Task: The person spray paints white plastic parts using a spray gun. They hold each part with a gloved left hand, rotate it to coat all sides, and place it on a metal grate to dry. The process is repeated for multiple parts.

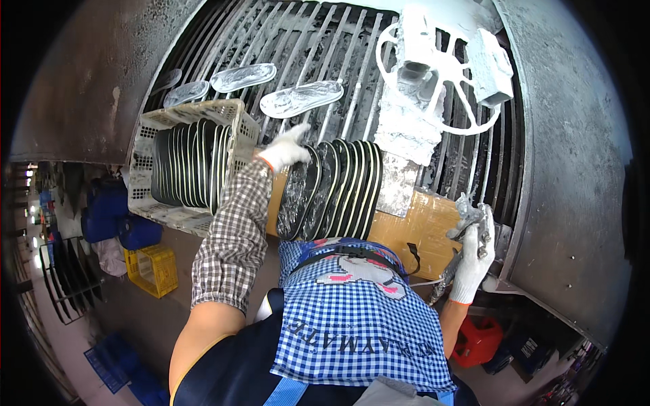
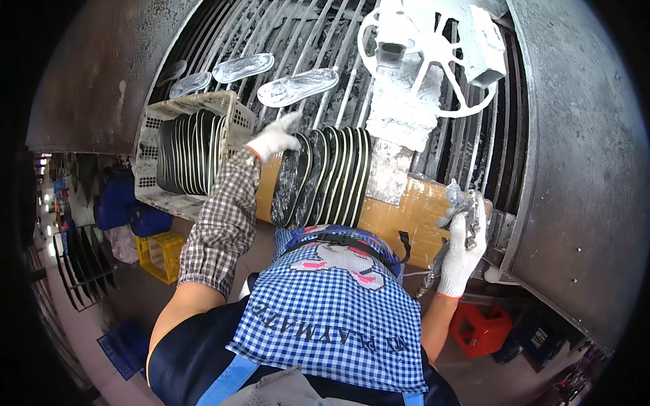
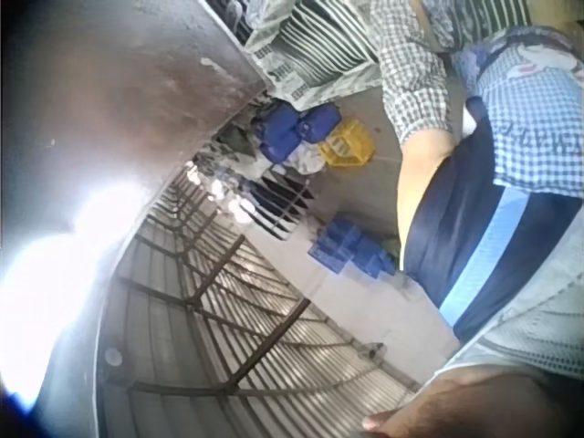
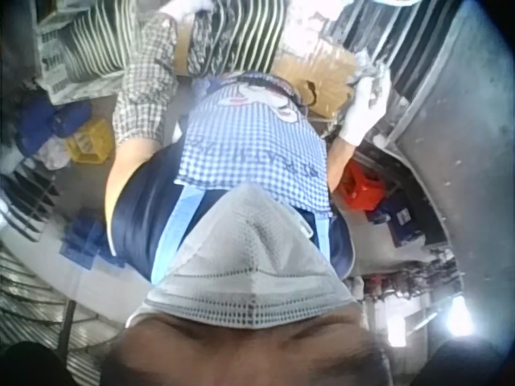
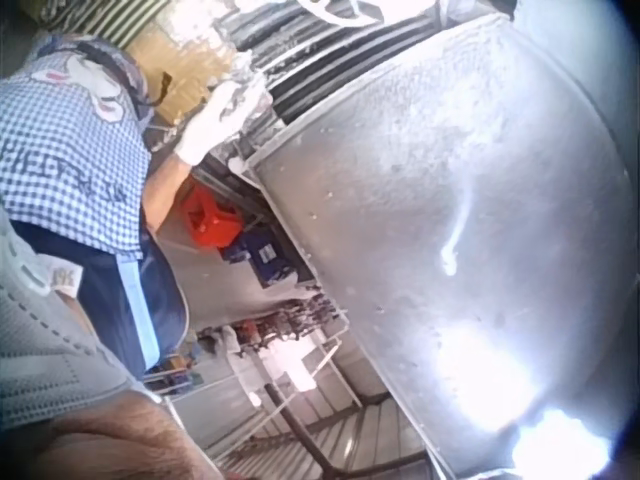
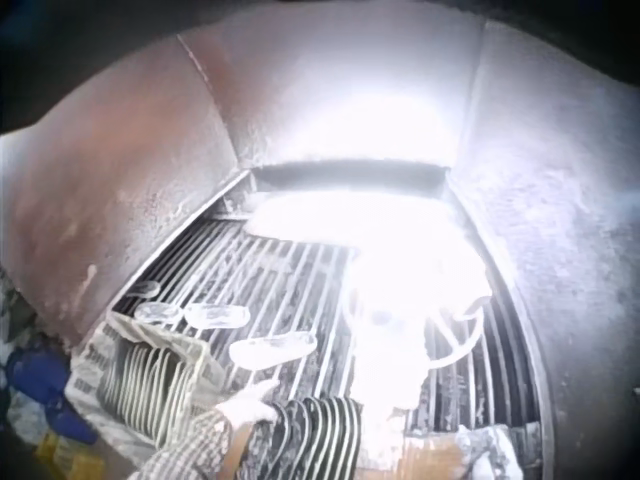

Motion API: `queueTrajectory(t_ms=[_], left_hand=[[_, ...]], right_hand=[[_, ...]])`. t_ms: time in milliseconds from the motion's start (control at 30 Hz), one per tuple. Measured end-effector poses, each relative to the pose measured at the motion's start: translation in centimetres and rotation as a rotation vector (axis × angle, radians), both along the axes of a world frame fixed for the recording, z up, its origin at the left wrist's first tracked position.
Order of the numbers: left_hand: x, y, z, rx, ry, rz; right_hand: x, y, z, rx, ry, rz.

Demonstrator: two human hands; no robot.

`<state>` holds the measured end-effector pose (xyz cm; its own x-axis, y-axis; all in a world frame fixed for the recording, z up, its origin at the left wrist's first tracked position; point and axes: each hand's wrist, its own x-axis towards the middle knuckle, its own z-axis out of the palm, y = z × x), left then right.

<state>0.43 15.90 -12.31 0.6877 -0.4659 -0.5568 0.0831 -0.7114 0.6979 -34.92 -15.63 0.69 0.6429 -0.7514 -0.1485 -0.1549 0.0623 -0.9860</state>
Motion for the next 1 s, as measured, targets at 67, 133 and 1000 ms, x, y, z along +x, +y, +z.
queueTrajectory(t_ms=[67, 133, 1000], left_hand=[[-0.5, 0.0, -2.2, 0.096, -0.08, -0.132], [-1.0, -1.2, 0.1, 0.223, -0.087, -0.218], [1.5, -16.3, 26.8, -1.1, 0.085, 0.035]], right_hand=[[-0.1, 0.0, -0.1, 0.004, -0.005, -0.001], [-0.5, -0.3, -0.4, -0.01, 0.003, -0.007], [-4.5, -3.4, -2.2, -0.141, -0.077, -0.166]])
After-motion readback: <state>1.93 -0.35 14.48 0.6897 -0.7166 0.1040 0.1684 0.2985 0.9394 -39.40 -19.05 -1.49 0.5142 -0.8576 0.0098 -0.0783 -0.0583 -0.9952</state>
